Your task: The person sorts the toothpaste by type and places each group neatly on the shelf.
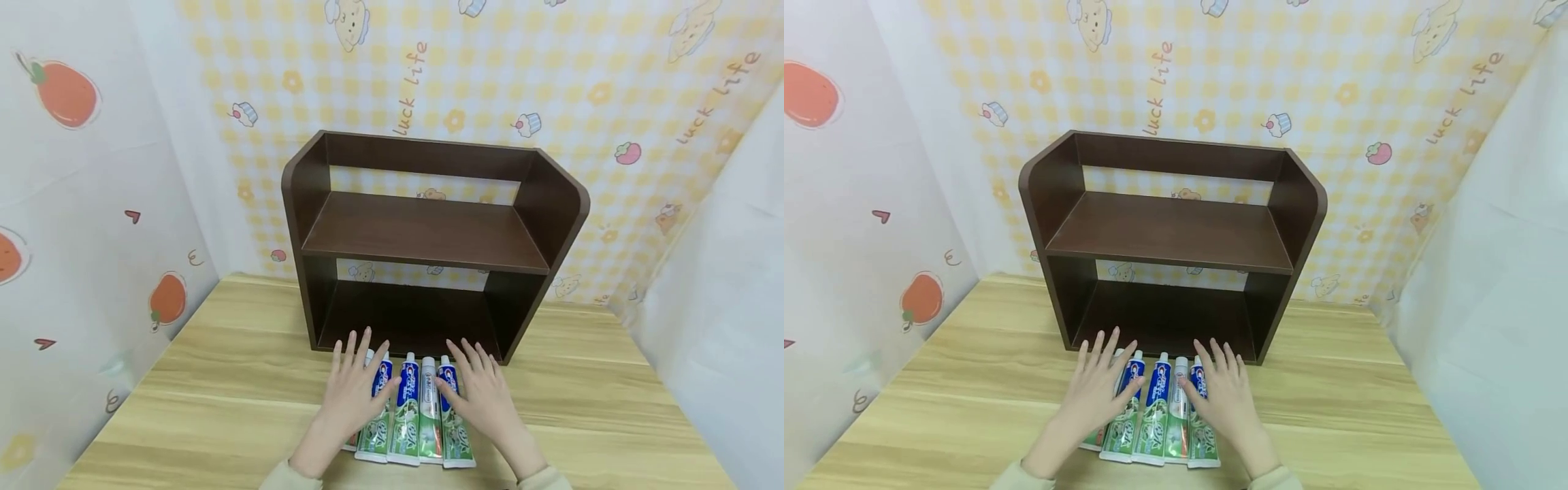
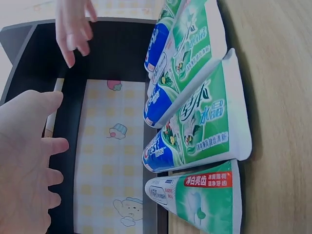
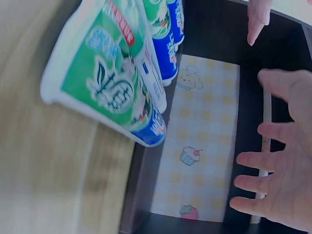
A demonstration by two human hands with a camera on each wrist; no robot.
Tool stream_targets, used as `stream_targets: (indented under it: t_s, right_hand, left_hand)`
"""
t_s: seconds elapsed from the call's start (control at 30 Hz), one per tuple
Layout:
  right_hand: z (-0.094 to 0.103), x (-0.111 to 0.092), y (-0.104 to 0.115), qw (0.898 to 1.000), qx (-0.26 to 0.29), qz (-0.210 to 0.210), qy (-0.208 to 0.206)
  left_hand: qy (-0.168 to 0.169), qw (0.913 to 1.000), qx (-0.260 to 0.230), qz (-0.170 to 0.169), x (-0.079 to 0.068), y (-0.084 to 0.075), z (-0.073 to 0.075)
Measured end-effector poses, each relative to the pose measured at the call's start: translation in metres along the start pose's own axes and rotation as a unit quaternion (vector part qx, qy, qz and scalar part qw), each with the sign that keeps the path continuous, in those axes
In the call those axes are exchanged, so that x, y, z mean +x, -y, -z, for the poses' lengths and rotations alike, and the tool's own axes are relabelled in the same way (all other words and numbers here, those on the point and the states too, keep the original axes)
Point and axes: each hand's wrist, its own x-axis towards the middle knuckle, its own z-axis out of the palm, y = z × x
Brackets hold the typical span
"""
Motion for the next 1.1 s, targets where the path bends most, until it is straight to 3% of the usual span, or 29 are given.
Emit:
stream_targets:
  t_s: [0.23,0.43,0.73,1.1]
  right_hand:
    - [0.0,0.002,0.001,0.99,0.111,-0.08,0.035]
    - [-0.001,0.004,0.002,0.974,0.186,-0.11,0.071]
    - [-0.003,0.007,0.003,0.967,0.212,-0.13,0.064]
    - [-0.009,0.008,0.001,0.958,0.231,-0.155,0.069]
  left_hand:
    - [-0.014,0.9993,-0.035,0.002,0.002,0.002,0.004]
    - [-0.026,0.9986,-0.046,0.003,0.004,0.006,0.004]
    - [-0.063,0.9918,-0.11,0.017,0.005,0.012,0.003]
    - [-0.051,0.9853,-0.149,0.066,0.009,0.021,0.009]
